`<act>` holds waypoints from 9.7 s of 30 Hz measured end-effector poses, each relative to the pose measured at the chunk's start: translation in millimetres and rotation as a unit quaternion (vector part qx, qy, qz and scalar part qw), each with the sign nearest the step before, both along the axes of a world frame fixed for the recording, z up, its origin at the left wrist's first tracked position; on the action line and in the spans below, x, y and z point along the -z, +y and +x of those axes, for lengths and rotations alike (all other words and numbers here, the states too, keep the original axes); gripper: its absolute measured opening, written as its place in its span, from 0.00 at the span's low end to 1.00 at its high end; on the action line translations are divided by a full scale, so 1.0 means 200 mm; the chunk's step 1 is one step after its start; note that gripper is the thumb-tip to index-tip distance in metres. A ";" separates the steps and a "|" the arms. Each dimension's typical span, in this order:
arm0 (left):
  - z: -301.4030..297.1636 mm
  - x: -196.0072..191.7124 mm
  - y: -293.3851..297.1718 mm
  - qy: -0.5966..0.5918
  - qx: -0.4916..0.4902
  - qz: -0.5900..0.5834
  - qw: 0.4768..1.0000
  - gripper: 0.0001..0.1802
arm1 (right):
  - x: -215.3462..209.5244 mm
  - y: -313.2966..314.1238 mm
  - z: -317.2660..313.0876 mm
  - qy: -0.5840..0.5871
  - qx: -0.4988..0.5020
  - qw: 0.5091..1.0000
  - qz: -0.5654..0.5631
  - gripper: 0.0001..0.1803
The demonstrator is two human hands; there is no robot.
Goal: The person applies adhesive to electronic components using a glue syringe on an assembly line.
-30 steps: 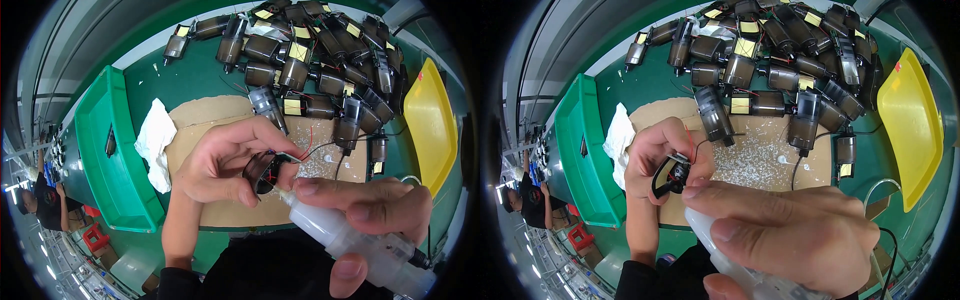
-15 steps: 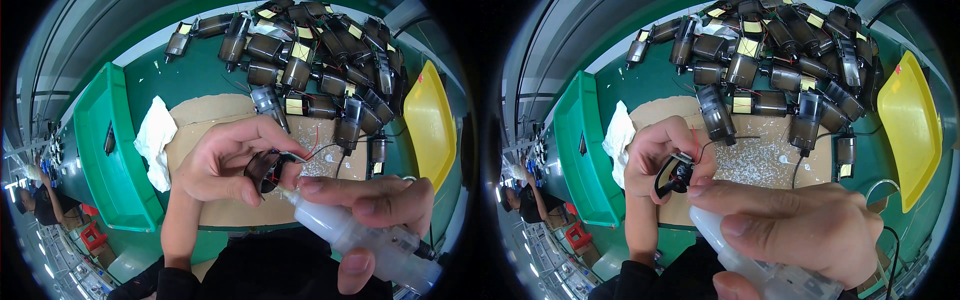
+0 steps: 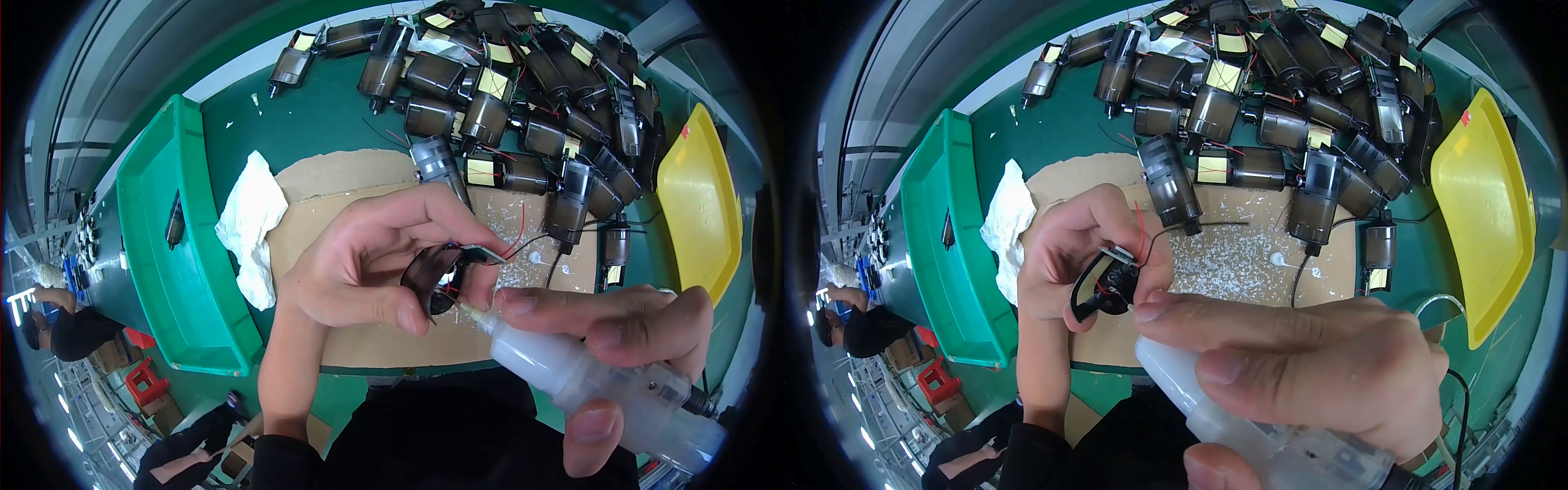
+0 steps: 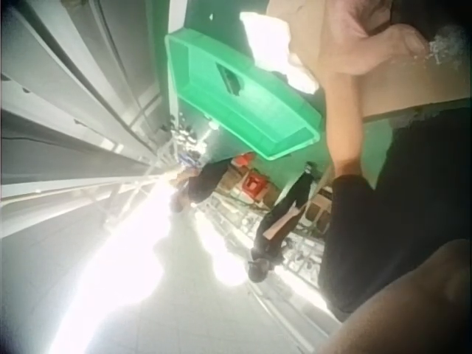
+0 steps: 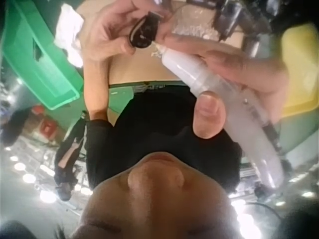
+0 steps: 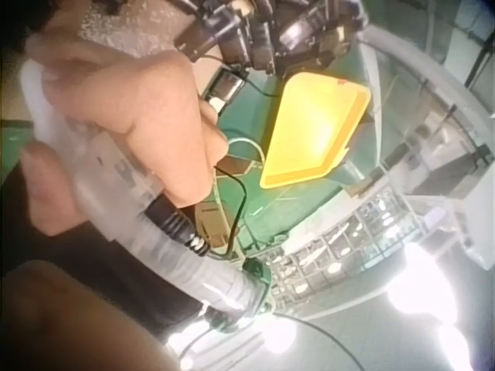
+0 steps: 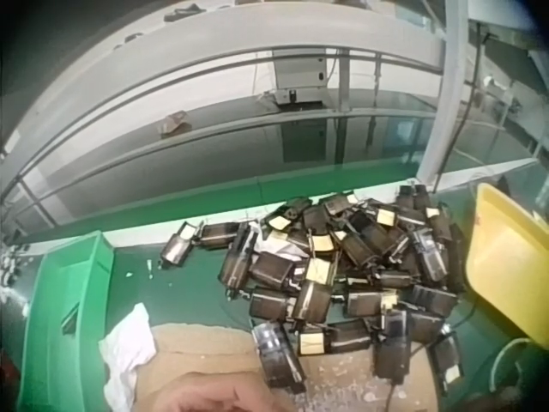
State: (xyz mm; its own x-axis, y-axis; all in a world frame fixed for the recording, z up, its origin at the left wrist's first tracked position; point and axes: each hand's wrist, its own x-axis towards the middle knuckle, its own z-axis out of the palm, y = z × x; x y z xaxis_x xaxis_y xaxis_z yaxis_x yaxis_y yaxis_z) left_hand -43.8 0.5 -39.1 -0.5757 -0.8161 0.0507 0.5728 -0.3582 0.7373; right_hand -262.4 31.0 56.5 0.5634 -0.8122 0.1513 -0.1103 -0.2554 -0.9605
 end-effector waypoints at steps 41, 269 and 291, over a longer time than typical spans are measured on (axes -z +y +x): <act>0.81 -0.22 0.39 -0.836 -0.455 -0.202 0.229 0.20 | 0.33 0.12 0.07 0.088 0.147 0.982 0.086 0.10; 0.11 0.03 -0.13 0.052 0.100 -0.216 0.970 0.38 | -0.11 0.11 0.15 0.043 0.120 0.990 -0.054 0.23; 0.14 -0.03 -0.08 0.094 0.067 -0.141 0.983 0.28 | 0.04 0.14 0.17 -0.103 0.279 0.951 -0.084 0.23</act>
